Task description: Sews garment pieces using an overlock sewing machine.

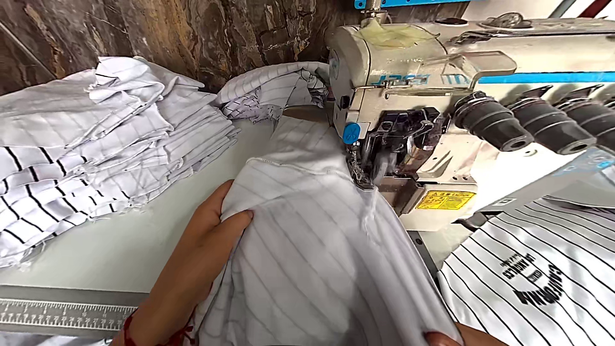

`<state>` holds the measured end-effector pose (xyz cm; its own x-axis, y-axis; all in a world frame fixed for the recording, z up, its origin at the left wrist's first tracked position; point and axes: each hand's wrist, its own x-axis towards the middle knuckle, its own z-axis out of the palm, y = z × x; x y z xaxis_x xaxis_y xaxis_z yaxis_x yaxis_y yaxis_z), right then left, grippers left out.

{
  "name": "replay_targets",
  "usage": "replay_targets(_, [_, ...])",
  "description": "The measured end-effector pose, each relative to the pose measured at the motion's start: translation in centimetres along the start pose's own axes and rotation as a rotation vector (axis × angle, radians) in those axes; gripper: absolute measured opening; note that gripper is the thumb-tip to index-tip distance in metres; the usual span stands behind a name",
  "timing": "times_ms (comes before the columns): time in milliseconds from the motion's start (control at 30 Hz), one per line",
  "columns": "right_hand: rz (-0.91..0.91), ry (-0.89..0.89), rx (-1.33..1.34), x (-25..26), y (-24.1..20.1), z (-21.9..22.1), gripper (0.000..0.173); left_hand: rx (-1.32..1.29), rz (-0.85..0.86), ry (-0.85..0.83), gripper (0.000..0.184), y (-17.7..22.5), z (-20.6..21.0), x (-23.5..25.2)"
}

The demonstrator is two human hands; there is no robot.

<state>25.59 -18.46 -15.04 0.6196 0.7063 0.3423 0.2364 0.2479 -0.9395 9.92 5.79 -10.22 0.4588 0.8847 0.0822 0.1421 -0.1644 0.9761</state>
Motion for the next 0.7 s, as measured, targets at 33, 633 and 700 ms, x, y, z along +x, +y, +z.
replay_targets(33, [0.003, -0.008, 0.012, 0.3, 0.0, 0.1, 0.011, 0.003, -0.004, -0.007, 0.032, 0.1, -0.1, 0.4])
replay_targets(633, [-0.040, 0.033, 0.072, 1.5, 0.8, 4.0, 0.016, 0.572, 0.539, 0.023, 0.013, 5.0, -1.8, 7.1])
replay_targets(700, [-0.039, 0.058, 0.044, 2.1, 0.8, 4.5, 0.016, 0.780, 0.999, 0.141, 0.025, 5.2, -1.7, 9.3])
